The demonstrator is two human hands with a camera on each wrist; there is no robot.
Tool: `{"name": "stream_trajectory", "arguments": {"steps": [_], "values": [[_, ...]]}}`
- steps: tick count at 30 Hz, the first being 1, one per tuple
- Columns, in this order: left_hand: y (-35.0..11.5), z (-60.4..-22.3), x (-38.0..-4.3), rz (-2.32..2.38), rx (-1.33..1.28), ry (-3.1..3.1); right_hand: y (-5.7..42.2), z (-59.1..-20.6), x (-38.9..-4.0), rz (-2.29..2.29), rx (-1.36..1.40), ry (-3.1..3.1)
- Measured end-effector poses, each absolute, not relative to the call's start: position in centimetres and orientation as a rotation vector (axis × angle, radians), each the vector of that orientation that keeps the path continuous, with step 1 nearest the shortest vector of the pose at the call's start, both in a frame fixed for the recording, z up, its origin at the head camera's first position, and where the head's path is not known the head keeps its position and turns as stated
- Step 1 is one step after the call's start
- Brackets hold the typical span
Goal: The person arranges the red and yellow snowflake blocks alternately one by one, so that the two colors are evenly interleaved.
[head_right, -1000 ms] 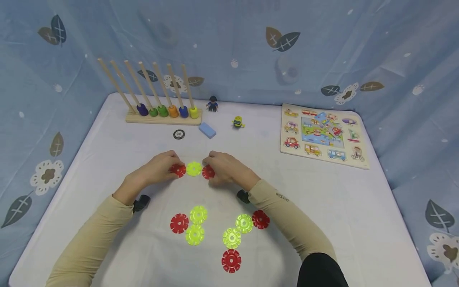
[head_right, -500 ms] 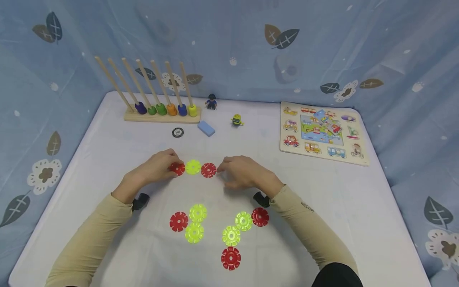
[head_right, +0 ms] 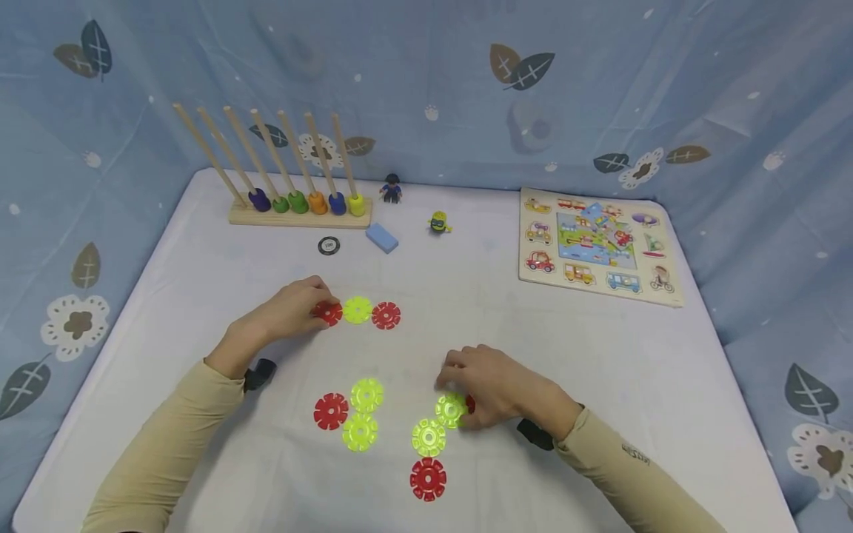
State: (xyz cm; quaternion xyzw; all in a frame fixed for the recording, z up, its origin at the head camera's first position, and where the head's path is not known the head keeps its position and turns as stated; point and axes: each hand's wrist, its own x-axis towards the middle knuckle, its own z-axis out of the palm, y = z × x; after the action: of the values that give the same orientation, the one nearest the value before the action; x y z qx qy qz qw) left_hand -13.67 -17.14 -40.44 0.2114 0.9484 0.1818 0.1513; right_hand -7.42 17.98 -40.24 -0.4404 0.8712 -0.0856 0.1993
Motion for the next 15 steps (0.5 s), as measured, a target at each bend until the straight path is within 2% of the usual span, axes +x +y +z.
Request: {"name": "stream_trajectory", "arguments": {"steps": [7,15], "values": [[-17.2,-40.5,-13.7,0.511,0.586,2.721,17.7,-41.1,-5.6,-0.188,-1.4,2.449],[-17.2,-40.7,-13.6,0.526,0.592,2.719,17.1,-41.5,-5.1,-0.168,-1.378,2.442]]}}
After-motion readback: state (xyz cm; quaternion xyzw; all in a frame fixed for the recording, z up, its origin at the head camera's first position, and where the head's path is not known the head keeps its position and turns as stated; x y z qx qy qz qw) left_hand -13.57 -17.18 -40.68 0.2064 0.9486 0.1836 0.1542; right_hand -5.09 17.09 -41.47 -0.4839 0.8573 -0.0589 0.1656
